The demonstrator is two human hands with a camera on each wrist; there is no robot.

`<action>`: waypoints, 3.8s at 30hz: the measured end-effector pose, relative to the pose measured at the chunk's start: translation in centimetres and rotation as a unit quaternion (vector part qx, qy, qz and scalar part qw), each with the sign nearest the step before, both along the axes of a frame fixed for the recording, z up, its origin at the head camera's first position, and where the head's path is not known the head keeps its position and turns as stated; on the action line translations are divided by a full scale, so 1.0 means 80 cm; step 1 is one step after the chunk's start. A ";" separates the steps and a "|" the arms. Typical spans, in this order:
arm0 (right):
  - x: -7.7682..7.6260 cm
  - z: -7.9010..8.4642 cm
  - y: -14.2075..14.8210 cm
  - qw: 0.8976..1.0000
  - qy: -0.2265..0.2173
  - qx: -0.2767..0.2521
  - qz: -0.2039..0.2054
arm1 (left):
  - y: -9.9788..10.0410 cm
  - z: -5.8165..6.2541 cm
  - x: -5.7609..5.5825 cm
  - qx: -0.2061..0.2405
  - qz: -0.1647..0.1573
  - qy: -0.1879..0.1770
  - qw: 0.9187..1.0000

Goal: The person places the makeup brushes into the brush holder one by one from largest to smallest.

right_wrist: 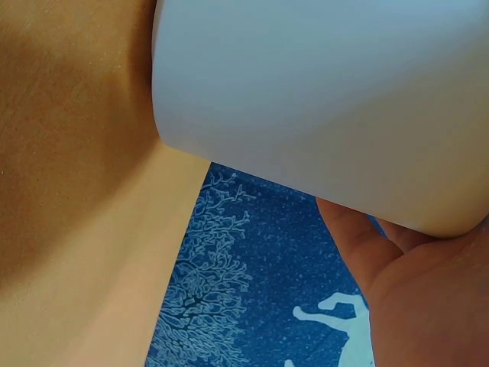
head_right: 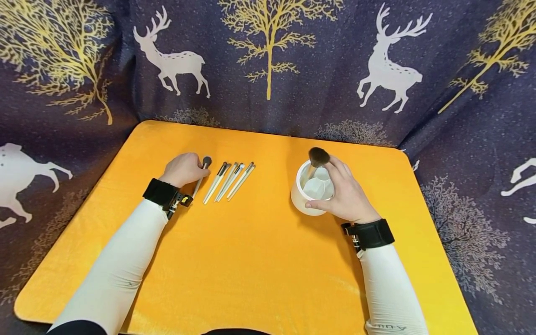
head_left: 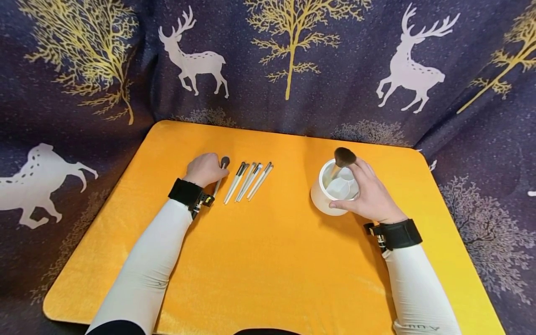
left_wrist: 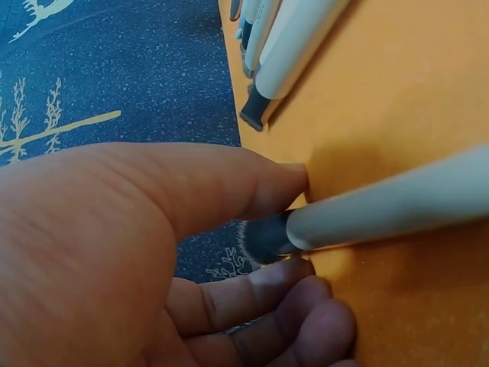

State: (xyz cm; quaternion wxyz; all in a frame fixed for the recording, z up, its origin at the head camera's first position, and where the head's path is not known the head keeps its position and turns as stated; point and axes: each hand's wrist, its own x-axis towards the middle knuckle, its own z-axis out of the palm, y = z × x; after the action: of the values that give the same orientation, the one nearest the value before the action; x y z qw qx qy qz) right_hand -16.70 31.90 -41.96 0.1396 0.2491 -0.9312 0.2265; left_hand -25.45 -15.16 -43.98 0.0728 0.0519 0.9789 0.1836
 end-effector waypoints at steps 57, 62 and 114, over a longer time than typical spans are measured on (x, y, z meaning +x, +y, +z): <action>0.000 0.000 -0.001 1.000 0.004 0.002 0.003 | 0.023 0.024 -0.004 0.129 -0.021 0.169 0.977; 0.001 -0.001 -0.001 1.000 0.002 0.004 0.000 | 0.028 0.030 0.000 0.135 -0.030 0.207 0.969; 0.003 0.001 -0.002 1.000 0.003 0.000 -0.001 | 0.104 0.065 0.017 0.236 -0.108 0.352 0.899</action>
State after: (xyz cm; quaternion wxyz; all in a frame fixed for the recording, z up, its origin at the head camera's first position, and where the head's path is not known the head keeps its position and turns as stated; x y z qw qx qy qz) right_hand -16.47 31.77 -41.91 0.1429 0.2486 -0.9311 0.2253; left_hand -24.05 -6.83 -38.78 -0.2717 0.2340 0.8572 0.3696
